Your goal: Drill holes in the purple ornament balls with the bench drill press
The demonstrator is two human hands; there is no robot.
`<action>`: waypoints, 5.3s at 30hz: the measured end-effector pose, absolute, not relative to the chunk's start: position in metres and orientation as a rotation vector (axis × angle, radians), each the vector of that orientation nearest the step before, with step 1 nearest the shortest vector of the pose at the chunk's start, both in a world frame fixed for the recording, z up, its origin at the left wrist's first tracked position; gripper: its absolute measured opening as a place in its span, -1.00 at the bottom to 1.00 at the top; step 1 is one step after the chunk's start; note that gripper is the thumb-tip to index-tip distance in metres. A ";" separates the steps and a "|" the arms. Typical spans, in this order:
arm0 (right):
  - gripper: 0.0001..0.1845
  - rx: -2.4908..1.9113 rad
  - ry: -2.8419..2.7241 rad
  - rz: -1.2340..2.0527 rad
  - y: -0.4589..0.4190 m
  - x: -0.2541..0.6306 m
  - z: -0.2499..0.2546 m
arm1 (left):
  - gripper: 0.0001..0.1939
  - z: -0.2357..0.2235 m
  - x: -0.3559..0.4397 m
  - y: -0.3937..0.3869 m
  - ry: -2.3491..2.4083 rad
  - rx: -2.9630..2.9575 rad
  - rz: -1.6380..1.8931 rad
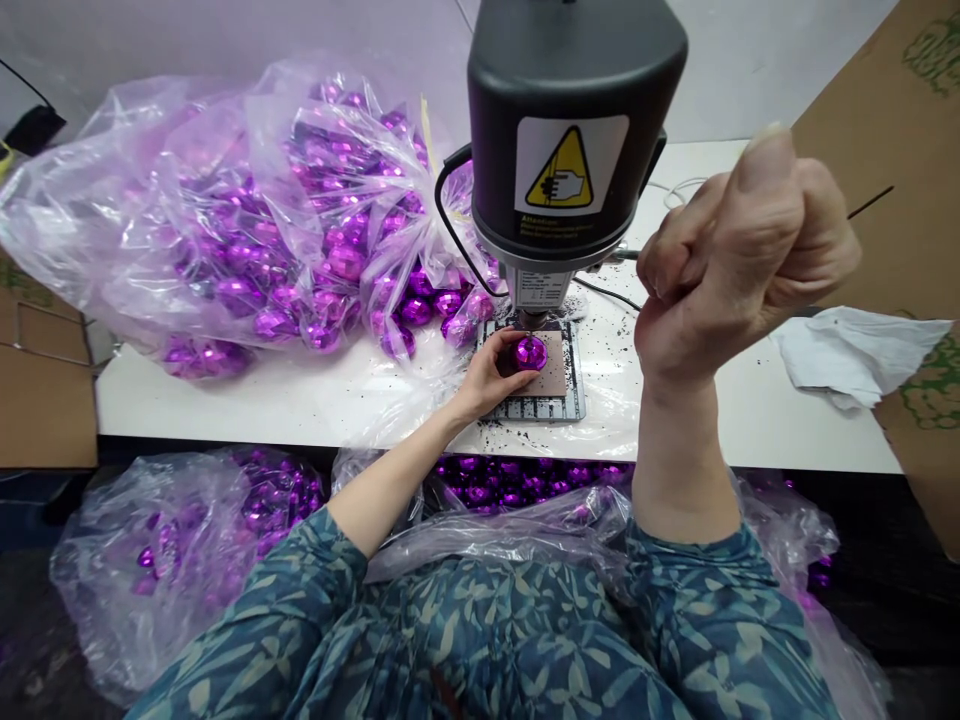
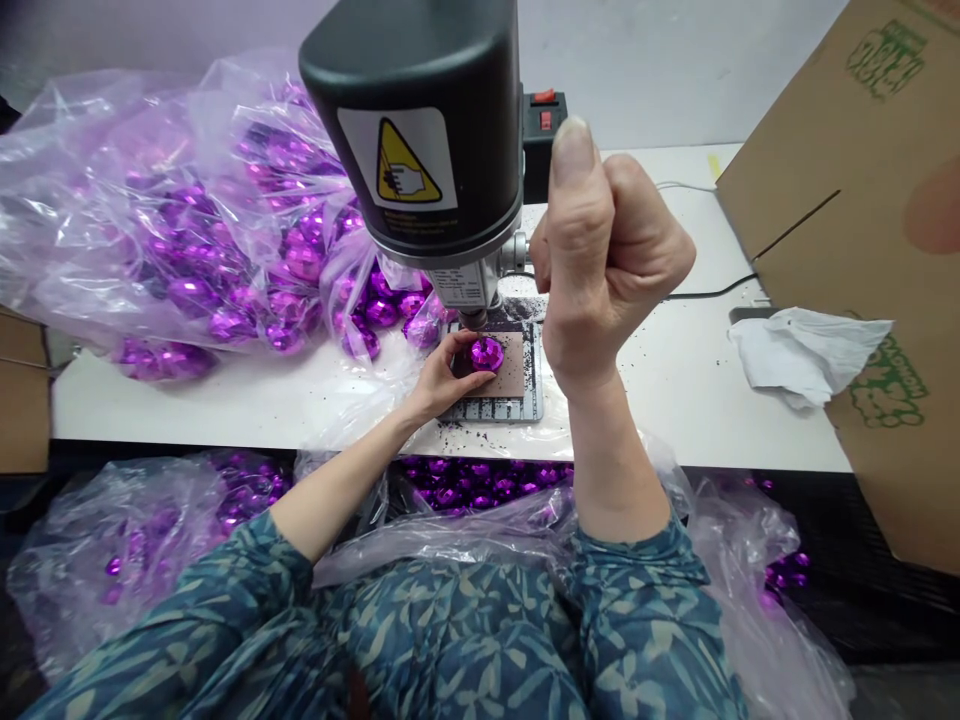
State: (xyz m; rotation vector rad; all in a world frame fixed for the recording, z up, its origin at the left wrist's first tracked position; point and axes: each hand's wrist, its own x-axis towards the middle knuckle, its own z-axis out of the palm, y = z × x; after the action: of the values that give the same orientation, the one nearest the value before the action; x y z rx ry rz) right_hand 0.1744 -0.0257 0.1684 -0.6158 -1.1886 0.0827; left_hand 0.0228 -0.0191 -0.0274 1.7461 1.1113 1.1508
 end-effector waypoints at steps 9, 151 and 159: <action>-0.38 -0.481 -1.148 0.035 -0.029 0.174 0.145 | -0.39 -0.030 0.025 -0.019 1.041 1.653 1.165; -0.38 -0.365 -1.103 0.019 -0.023 0.175 0.133 | -0.44 -0.037 0.031 -0.023 1.019 1.647 1.251; -0.36 -0.257 -1.105 -0.062 -0.015 0.182 0.114 | -0.43 -0.038 0.031 -0.023 1.001 1.634 1.257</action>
State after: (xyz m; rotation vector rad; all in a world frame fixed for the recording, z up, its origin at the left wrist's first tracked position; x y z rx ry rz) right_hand 0.1818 -0.0146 0.1143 -0.2571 -1.1053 -0.0618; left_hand 0.0313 -0.0225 -0.0376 1.6335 1.0011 1.2566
